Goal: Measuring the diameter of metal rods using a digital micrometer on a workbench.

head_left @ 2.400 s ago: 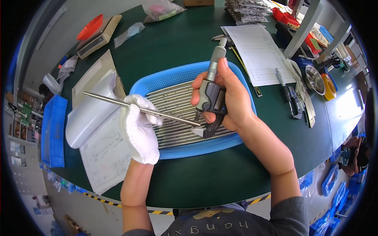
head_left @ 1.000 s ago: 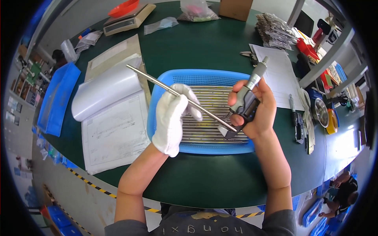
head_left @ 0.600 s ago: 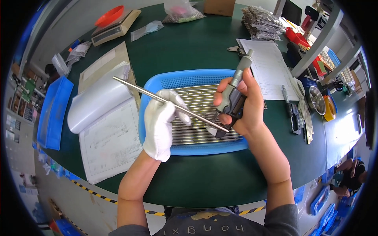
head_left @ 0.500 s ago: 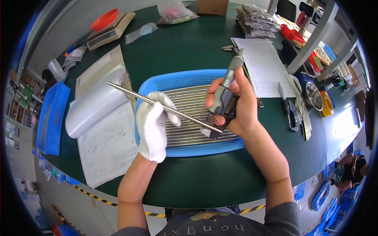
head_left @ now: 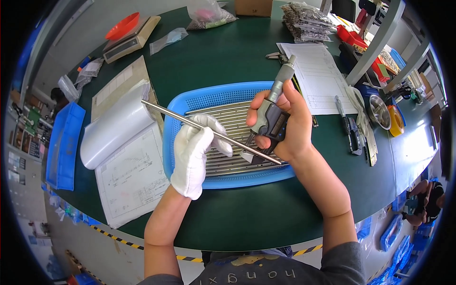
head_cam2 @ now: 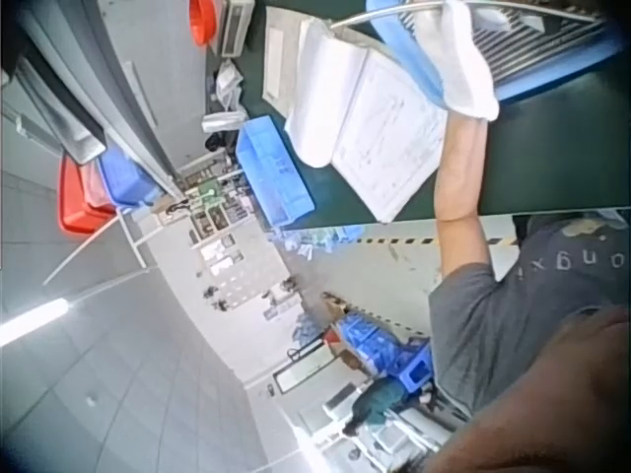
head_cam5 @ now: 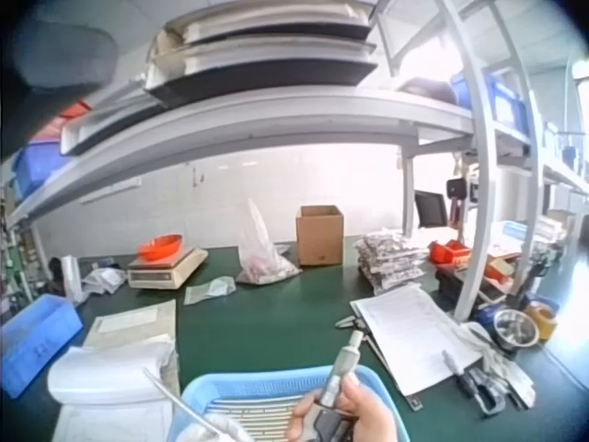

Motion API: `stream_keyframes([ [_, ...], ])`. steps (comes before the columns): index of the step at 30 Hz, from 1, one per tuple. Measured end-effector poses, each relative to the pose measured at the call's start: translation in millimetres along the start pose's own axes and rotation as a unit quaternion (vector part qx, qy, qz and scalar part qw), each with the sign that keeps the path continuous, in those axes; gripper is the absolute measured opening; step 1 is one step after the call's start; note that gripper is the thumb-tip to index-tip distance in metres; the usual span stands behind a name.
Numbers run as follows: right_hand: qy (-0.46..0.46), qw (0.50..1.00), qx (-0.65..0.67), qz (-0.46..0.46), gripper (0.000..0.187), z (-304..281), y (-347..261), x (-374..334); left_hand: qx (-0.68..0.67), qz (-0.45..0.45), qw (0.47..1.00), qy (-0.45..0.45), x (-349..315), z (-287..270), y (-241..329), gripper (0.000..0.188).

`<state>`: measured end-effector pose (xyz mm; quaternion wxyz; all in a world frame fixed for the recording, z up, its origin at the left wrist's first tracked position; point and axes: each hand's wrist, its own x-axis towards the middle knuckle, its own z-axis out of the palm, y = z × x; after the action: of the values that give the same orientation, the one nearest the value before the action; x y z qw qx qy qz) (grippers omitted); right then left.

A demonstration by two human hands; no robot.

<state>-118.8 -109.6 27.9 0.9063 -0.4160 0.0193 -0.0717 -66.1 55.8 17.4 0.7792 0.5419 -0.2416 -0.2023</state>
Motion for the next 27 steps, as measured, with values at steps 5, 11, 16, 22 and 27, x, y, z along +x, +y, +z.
stream_keyframes([
  [5,0.035,0.999,-0.023,0.001,0.055,3.4,1.1,0.8,-0.007,-0.019,1.0,-0.005,0.6,-4.3,-0.2,0.019],
  [11,0.026,0.999,-0.045,-0.015,0.056,5.2,2.9,0.6,-0.055,0.005,0.998,0.037,2.9,-9.6,-1.6,0.023],
  [16,0.036,0.999,0.0,-0.003,0.057,5.7,2.5,1.2,-0.051,-0.003,0.999,0.018,2.5,-6.9,-3.5,0.022],
  [22,0.017,1.0,-0.01,-0.023,0.056,5.4,2.4,0.5,-0.042,-0.042,0.998,-0.003,0.0,-1.9,-0.4,0.019],
  [27,0.029,0.999,-0.041,-0.003,0.057,3.3,-0.3,-0.9,-0.041,-0.064,0.997,-0.014,-1.7,-0.4,0.0,0.02],
])
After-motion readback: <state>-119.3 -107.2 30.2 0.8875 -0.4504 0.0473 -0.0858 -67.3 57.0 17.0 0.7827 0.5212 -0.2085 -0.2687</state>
